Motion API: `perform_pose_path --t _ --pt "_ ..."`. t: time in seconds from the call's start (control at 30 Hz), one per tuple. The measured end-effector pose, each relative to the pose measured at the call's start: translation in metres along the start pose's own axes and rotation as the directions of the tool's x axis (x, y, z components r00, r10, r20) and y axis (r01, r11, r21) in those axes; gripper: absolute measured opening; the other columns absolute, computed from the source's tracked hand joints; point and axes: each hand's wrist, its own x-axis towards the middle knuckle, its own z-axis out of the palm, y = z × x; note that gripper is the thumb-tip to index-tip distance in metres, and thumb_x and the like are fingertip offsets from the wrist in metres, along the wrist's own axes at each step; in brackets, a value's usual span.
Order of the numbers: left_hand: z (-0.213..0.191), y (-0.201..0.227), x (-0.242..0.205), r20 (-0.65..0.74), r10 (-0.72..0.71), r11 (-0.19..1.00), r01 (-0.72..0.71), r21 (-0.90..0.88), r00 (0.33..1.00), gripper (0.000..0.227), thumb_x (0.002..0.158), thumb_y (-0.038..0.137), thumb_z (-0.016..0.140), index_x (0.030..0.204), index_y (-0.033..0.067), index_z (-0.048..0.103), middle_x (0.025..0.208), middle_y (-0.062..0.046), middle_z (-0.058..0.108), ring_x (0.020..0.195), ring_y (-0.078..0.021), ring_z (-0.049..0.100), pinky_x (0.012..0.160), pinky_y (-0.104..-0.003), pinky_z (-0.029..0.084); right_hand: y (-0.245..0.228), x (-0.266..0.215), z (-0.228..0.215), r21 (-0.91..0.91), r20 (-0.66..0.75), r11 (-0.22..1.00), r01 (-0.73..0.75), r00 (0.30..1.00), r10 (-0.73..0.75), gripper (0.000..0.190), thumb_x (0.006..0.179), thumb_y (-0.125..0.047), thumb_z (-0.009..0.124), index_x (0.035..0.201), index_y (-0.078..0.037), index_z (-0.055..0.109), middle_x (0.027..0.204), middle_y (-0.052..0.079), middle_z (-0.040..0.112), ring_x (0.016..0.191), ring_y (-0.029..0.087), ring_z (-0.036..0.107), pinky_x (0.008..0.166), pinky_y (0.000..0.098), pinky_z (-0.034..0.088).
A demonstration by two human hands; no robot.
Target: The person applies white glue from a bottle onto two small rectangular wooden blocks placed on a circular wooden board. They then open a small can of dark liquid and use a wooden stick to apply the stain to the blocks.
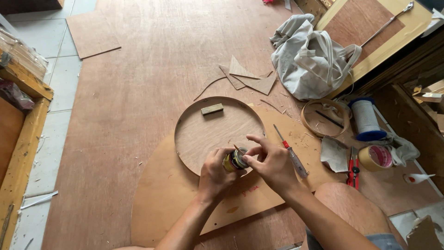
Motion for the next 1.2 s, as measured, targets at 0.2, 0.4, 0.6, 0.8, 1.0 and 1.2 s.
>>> perform_pose_path --t 0.2,0.4,0.6,0.8,1.0,1.2 --pt "-0.006 -0.002 0.002 0.013 -0.157 0.986 0.157 -0.057 0.988 0.069 0.061 0.032 0.106 0.122 0.0206 0.078 0.108 -0.005 0.081 0.109 -0.0287 0.081 0.093 -0.043 0.068 0.004 0.008 -0.018 0.405 -0.079 0.88 -0.248 0.949 0.304 0.049 0.092 -0.012 0.09 0.139 -0.016 0.078 0.105 0.018 0.085 0.082 0.023 0.076 0.07 0.0367 0.068" --pt "-0.015 0.01 0.008 0.058 -0.258 0.961 0.262 -0.09 0.964 0.064 0.071 0.038 0.107 0.124 0.0153 0.078 0.113 -0.01 0.081 0.114 -0.0301 0.081 0.097 -0.043 0.069 0.137 0.056 -0.026 0.685 -0.059 0.647 -0.335 0.86 0.508 0.047 0.097 -0.014 0.089 0.137 -0.007 0.066 0.099 0.009 0.08 0.079 0.013 0.075 0.069 0.0243 0.063" --pt "-0.011 0.008 0.005 0.075 -0.264 0.959 0.27 -0.084 0.962 0.065 0.067 0.03 0.105 0.123 0.0149 0.077 0.115 -0.009 0.079 0.12 -0.0302 0.079 0.098 -0.042 0.068 0.101 0.035 -0.03 0.044 0.03 0.915 -0.402 0.916 0.401 0.036 0.08 -0.008 0.091 0.115 -0.005 0.082 0.094 0.019 0.088 0.071 0.026 0.084 0.062 0.0361 0.069" --pt "-0.009 0.001 0.005 0.07 -0.22 0.97 0.226 -0.088 0.973 0.067 0.065 0.031 0.107 0.122 0.0148 0.077 0.114 -0.009 0.08 0.118 -0.0298 0.08 0.098 -0.045 0.069 0.152 0.05 -0.01 -0.379 0.131 0.891 -0.248 0.939 0.317 0.028 0.077 -0.036 0.091 0.1 -0.022 0.087 0.095 0.002 0.088 0.098 0.027 0.085 0.085 0.0431 0.067" --pt "-0.003 -0.003 0.004 0.012 -0.157 0.983 0.157 -0.1 0.988 0.064 0.061 0.028 0.106 0.117 0.0134 0.079 0.107 -0.008 0.08 0.109 -0.0302 0.082 0.092 -0.042 0.071 0.028 0.011 -0.016 -0.068 0.047 0.996 0.051 0.998 -0.048 0.036 0.103 -0.045 0.077 0.123 -0.018 0.087 0.114 0.017 0.087 0.103 0.038 0.086 0.087 0.0513 0.069" --pt "0.001 -0.004 -0.002 0.048 -0.061 0.996 0.064 -0.069 0.997 0.051 0.07 0.016 0.098 0.118 0.0124 0.08 0.102 -0.011 0.077 0.101 -0.0348 0.082 0.086 -0.048 0.069 0.0 -0.009 0.007 -0.279 0.161 0.909 0.308 0.949 -0.272 0.043 0.105 -0.051 0.063 0.145 -0.04 0.075 0.136 -0.002 0.078 0.125 0.03 0.074 0.094 0.0493 0.067"
